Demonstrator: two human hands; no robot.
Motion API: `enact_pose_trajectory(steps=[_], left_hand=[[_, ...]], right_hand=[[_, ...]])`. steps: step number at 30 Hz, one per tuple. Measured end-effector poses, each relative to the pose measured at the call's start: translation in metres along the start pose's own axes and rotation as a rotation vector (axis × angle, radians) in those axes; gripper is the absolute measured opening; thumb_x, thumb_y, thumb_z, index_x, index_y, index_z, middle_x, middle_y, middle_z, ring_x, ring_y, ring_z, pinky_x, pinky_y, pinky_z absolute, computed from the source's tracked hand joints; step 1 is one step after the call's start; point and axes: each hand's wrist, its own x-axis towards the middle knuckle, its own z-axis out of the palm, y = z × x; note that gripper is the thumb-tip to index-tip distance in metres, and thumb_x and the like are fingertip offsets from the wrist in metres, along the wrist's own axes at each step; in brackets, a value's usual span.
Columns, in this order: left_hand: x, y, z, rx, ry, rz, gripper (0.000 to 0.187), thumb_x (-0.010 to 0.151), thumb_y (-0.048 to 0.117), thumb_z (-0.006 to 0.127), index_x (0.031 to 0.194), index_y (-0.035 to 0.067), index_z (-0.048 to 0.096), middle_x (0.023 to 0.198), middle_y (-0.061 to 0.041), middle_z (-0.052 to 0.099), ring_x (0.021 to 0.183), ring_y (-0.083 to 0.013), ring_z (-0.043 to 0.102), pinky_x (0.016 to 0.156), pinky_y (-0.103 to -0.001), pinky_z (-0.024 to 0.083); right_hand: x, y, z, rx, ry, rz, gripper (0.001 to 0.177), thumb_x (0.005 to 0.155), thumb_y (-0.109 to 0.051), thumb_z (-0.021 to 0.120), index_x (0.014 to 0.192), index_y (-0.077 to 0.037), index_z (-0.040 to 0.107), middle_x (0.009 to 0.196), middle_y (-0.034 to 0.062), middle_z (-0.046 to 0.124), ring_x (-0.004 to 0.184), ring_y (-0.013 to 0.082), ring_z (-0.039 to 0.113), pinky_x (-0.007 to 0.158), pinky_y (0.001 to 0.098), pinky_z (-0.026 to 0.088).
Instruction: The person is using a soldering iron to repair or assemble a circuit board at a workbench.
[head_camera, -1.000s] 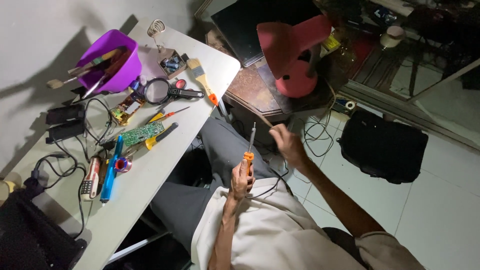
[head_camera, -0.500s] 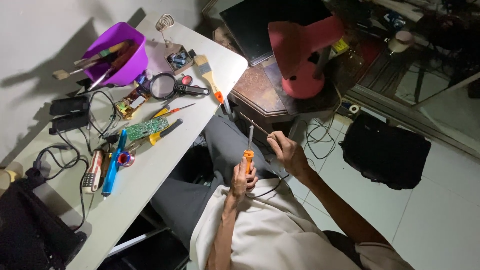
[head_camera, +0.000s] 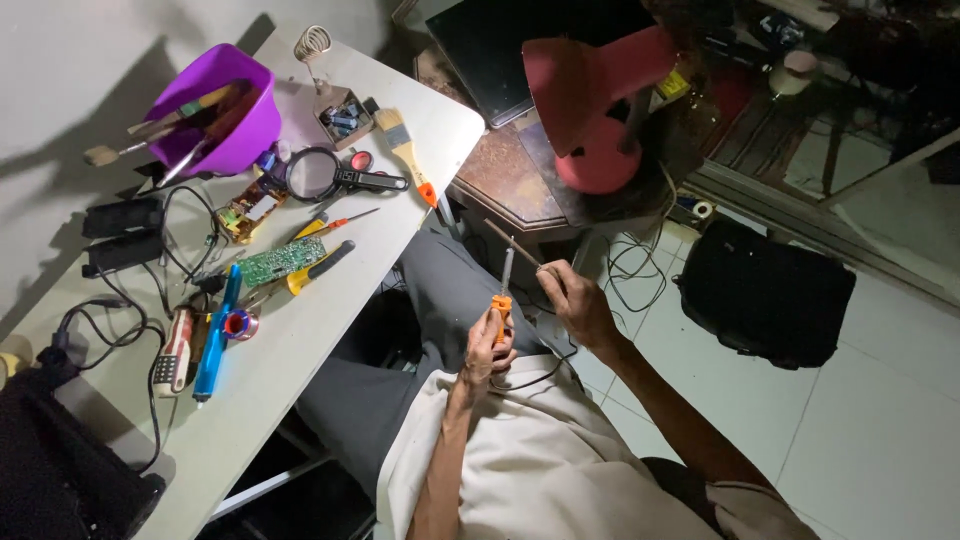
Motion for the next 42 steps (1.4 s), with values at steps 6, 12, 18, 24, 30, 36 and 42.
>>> enact_pose_trajectory(steps=[6, 12, 18, 24, 30, 36, 42], left_hand=[[-0.003, -0.001, -0.001, 0.044, 0.009, -0.006, 0.047, 0.110, 0.048, 0.040, 0.093, 0.006, 0.050, 0.053, 0.006, 0.025, 0.033, -0.0043, 0.030, 0.028, -0.019, 0.022], [-0.004, -0.002, -0.006, -0.031, -0.027, -0.015, 0.051, 0.109, 0.053, 0.038, 0.086, 0.009, 0.047, 0.053, 0.008, 0.022, 0.032, -0.0026, 0.027, 0.029, -0.016, 0.022], [-0.008, -0.007, -0.009, -0.065, -0.050, -0.026, 0.051, 0.109, 0.052, 0.039, 0.083, 0.009, 0.044, 0.052, 0.009, 0.021, 0.032, -0.0030, 0.027, 0.029, -0.017, 0.020], [-0.002, -0.013, -0.010, -0.119, -0.038, -0.038, 0.052, 0.109, 0.054, 0.039, 0.082, 0.009, 0.045, 0.049, 0.008, 0.020, 0.029, -0.0047, 0.026, 0.026, -0.018, 0.022], [-0.001, -0.019, -0.019, -0.201, -0.075, -0.022, 0.051, 0.109, 0.052, 0.040, 0.081, 0.009, 0.044, 0.049, 0.007, 0.021, 0.029, -0.0056, 0.026, 0.025, -0.019, 0.022], [0.001, -0.025, -0.027, -0.255, -0.127, -0.050, 0.053, 0.109, 0.053, 0.039, 0.080, 0.009, 0.043, 0.047, 0.007, 0.020, 0.028, -0.0052, 0.025, 0.023, -0.019, 0.024], [-0.007, -0.010, -0.011, -0.246, -0.120, -0.061, 0.053, 0.109, 0.052, 0.040, 0.078, 0.009, 0.044, 0.046, 0.008, 0.023, 0.029, -0.0042, 0.024, 0.023, -0.019, 0.024]], right_hand=[[0.001, -0.006, -0.002, -0.099, -0.013, -0.056, 0.019, 0.108, -0.030, 0.059, 0.101, -0.013, 0.063, 0.075, 0.0156, 0.070, 0.072, 0.0328, 0.073, 0.066, 0.0442, 0.057], [0.010, -0.015, -0.002, -0.115, -0.045, -0.065, 0.021, 0.109, -0.032, 0.055, 0.096, -0.015, 0.058, 0.072, 0.0136, 0.070, 0.068, 0.0333, 0.072, 0.064, 0.0430, 0.057], [0.010, -0.008, -0.003, 0.011, -0.070, 0.140, 0.029, 0.111, -0.037, 0.049, 0.104, -0.010, 0.060, 0.077, 0.0223, 0.072, 0.073, 0.0412, 0.072, 0.069, 0.0528, 0.054], [0.006, -0.015, -0.015, -0.048, -0.082, 0.023, 0.026, 0.110, -0.032, 0.054, 0.094, -0.012, 0.056, 0.071, 0.0179, 0.066, 0.066, 0.0378, 0.069, 0.065, 0.0476, 0.054], [0.005, -0.012, -0.008, -0.073, -0.085, -0.013, 0.023, 0.108, -0.030, 0.057, 0.092, -0.013, 0.056, 0.070, 0.0159, 0.066, 0.066, 0.0353, 0.069, 0.065, 0.0419, 0.055], [0.006, -0.012, -0.002, -0.073, -0.074, 0.021, 0.027, 0.109, -0.032, 0.056, 0.092, -0.011, 0.059, 0.076, 0.0157, 0.072, 0.074, 0.0327, 0.074, 0.070, 0.0423, 0.057], [0.013, -0.005, -0.017, -0.069, -0.040, 0.232, 0.042, 0.112, -0.043, 0.048, 0.109, -0.005, 0.067, 0.096, 0.0244, 0.075, 0.093, 0.0408, 0.074, 0.084, 0.0540, 0.056]])
